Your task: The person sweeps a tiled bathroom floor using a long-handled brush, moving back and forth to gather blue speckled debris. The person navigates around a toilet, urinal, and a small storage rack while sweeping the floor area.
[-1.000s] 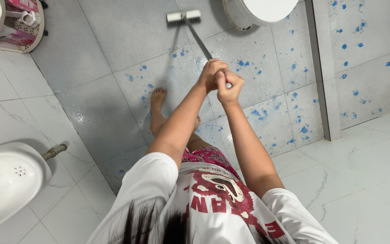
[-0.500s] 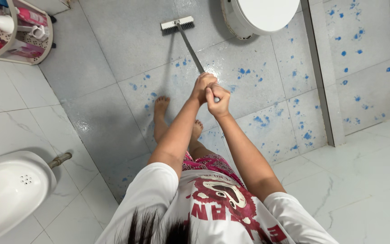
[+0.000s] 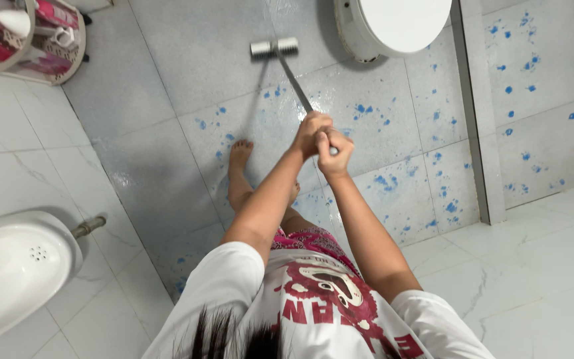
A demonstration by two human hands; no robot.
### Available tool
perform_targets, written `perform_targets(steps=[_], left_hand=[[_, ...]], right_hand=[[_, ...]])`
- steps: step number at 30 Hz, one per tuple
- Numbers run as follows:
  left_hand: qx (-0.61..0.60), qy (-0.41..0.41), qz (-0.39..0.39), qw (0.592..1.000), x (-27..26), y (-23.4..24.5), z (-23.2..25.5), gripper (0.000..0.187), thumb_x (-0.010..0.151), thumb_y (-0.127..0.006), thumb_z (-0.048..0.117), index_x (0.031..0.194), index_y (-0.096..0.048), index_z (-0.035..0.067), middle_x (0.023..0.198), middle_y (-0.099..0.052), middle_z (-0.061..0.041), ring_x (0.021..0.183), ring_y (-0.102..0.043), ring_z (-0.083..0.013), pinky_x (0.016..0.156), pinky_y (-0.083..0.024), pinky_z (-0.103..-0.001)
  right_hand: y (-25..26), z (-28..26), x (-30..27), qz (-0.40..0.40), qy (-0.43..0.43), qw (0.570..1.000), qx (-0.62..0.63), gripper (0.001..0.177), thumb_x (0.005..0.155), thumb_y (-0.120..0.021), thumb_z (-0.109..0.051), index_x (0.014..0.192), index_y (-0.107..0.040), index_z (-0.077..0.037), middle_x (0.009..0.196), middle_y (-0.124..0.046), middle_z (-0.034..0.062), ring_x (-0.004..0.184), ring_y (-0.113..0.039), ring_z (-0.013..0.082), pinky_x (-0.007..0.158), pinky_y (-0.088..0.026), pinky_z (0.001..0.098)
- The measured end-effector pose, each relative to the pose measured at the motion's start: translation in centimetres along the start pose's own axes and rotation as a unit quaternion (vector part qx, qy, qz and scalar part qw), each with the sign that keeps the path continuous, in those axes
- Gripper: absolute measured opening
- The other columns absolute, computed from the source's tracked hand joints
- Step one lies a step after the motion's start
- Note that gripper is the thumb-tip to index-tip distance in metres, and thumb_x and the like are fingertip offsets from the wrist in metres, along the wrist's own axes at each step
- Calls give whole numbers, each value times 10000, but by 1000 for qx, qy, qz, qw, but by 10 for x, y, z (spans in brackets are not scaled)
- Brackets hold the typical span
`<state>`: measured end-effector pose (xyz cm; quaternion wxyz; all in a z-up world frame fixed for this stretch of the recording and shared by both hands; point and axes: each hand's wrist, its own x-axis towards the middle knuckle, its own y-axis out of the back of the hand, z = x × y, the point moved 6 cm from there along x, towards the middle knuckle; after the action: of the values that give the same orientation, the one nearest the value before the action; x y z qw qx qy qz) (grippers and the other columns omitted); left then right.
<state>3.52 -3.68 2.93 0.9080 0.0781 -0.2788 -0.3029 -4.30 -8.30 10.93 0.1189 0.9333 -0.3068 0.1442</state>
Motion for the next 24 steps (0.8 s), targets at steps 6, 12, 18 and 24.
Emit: perform_targets(steps=[6, 12, 18, 24], left_hand=[[-15, 13, -27, 999, 17, -2, -3, 293, 703, -666, 171, 567, -432, 59, 556, -496, -105, 553, -561, -306, 595, -475, -421], [-20, 10, -3, 1000, 21, -10, 20, 276, 761, -635, 154, 574, -447, 75, 559, -519, -77, 548, -573, -287, 642, -498, -429], [6, 21, -7, 1000, 3, 2, -5, 281, 712, -661, 198, 614, -444, 49, 629, -521, -104, 656, -572, -317, 674, -494, -431], [-7, 53, -52, 997, 4, -13, -25, 307, 761, -666, 168, 547, -460, 91, 533, -516, -70, 531, -550, -277, 581, -480, -405]], right_hand=[[4, 5, 12, 8, -21, 999, -41, 284, 933, -612, 46, 662, -527, 47, 652, -577, 98, 613, -538, 148, 587, -420, 293], [19, -17, 22, 18, -21, 999, -37, 305, 937, -602, 27, 639, -537, 38, 615, -584, 79, 578, -536, 133, 554, -412, 283], [-6, -5, 7, -7, 29, 999, -14, 251, 923, -585, 67, 681, -520, 51, 684, -587, 118, 649, -586, 189, 637, -478, 303], [-6, -1, 7, -21, 7, 1000, -8, 265, 920, -592, 64, 664, -524, 49, 658, -573, 102, 626, -562, 162, 608, -454, 303]])
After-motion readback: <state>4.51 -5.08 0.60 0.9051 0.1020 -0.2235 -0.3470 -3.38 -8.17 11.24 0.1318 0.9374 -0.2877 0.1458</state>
